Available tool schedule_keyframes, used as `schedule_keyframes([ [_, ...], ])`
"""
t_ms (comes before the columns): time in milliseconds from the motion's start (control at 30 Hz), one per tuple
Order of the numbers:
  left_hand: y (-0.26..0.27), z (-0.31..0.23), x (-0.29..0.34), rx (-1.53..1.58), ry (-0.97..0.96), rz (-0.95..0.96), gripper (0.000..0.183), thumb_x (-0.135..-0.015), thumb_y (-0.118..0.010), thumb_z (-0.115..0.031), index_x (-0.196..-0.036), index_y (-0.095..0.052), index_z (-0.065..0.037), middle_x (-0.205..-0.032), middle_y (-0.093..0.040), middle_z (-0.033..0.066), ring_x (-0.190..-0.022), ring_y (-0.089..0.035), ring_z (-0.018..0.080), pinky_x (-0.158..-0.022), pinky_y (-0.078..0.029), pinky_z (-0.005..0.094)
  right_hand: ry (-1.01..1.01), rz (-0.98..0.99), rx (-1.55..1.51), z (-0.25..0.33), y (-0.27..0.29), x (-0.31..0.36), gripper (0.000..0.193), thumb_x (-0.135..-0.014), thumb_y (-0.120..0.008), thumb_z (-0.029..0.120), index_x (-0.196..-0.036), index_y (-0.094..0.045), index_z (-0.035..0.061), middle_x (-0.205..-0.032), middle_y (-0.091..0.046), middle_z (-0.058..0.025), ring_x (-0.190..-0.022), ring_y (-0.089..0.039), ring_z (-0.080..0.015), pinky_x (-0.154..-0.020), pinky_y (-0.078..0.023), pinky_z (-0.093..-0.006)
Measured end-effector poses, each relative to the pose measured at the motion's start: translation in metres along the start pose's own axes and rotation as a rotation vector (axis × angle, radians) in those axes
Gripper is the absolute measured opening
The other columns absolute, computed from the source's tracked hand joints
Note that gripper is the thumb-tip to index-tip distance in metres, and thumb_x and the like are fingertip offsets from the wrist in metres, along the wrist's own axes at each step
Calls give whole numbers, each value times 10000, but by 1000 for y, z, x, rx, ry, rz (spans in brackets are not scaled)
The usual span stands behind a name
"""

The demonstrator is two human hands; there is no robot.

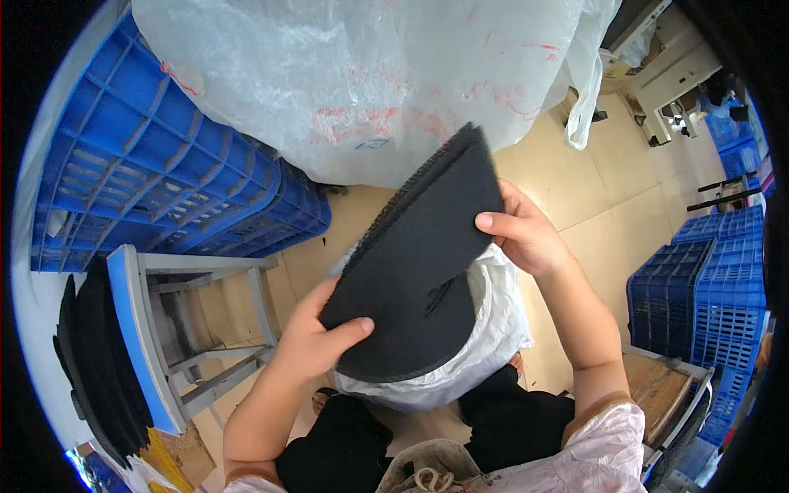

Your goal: Picking and sorting black shoe components from a large sack and placing them on a workstation.

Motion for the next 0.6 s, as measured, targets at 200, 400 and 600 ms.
schedule_keyframes([
  [200,1,-43,27,-957,-595,-257,591,-623,-617,-28,-1206,-521,-14,-1083,-595,186,-942,-609,280,-795,-482,356,-129,122,150,-21,-12,25,657,-822,-628,363,-1311,-361,14,-1146,-466,-90,-957,-524,-177,-818,-437,-302],
  [400,-61,-8,18,-1685,-789,-154,604,-618,-635,-180,-1183,-533,5,-1200,-548,148,-630,-481,186,-539,-406,284,-435,136,-596,-59,-84,59,519,-886,-542,402,-1247,-451,41,-1204,-508,-128,-1130,-486,-237,-944,-405,-404],
  [600,-23,-11,13,-911,-536,53,443,-793,-607,-363,-1058,-584,-9,-1098,-587,131,-748,-553,176,-599,-435,284,-426,-52,-694,-50,-65,45,337,-867,-510,132,-1173,-509,-11,-1152,-582,-138,-1075,-550,-255,-965,-411,-385],
])
Point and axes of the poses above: each hand's wrist, its own x-axis away from the middle knuckle, its own y-axis out of the back of the hand, z = x × y, the point moved 1 cm from there along -x, towards the middle knuckle
